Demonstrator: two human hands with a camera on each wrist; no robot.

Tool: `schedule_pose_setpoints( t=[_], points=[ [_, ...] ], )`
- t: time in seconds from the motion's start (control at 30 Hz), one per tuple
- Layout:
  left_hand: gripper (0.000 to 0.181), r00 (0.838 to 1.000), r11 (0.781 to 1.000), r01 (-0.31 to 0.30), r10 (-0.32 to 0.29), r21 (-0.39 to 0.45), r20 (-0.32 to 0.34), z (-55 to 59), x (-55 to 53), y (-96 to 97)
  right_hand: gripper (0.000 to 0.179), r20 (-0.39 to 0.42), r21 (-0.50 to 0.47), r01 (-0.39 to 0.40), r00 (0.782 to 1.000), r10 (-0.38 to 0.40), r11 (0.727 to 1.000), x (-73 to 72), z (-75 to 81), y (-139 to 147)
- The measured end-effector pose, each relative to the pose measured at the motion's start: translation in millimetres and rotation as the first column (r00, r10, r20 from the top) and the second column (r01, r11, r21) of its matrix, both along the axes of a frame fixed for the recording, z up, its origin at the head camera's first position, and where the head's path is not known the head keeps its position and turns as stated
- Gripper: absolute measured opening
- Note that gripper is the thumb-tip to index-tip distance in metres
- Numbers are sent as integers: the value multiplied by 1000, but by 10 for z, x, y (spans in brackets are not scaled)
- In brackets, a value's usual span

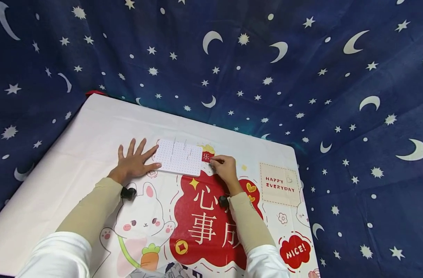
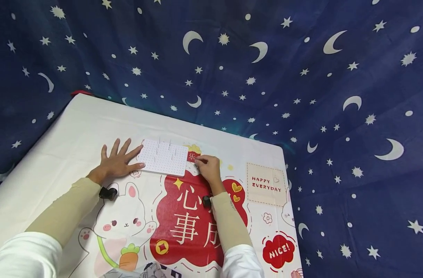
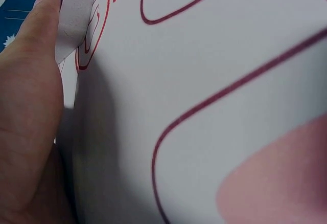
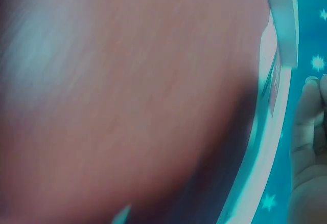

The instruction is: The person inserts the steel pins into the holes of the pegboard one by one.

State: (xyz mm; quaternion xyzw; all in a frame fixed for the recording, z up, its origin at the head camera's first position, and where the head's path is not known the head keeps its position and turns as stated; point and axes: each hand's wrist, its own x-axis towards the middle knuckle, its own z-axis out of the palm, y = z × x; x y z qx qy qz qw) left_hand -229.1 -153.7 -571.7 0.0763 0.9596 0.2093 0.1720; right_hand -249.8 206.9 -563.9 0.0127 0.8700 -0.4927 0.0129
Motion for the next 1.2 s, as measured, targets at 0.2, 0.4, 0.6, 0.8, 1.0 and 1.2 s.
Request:
schedule_pose_setpoints(
  t=[0.2, 0.4, 0.6, 0.8, 1.0, 1.2],
  points=[
    [92, 1000, 1000, 4, -4, 5, 10, 1, -7, -17, 17, -16, 17, 51, 999, -51, 999, -4, -49, 237],
    [93, 1000, 1000, -3, 3, -4, 7, -27, -17, -46, 17, 2, 33, 13, 1000, -13, 999, -12, -74, 211],
    [93, 1000, 1000, 4, -4, 7, 12, -46, -36, -40, 14, -27, 158, -96, 994, 102, 983, -43, -103, 11],
    [92, 1000, 1000, 9, -9, 4, 13, -44, -33, -19, 11, 49, 347, -104, 994, 93, 932, -84, -100, -160],
    [91, 1000, 1000, 16, -16, -7, 9, -21, -16, -3, 18, 120, 445, -144, 988, 100, 884, -103, -66, -197],
    [91, 1000, 1000, 7, -7, -2, 10, 3, -11, -14, 18, 141, 344, -144, 985, 101, 928, -112, -66, -137]
  ],
)
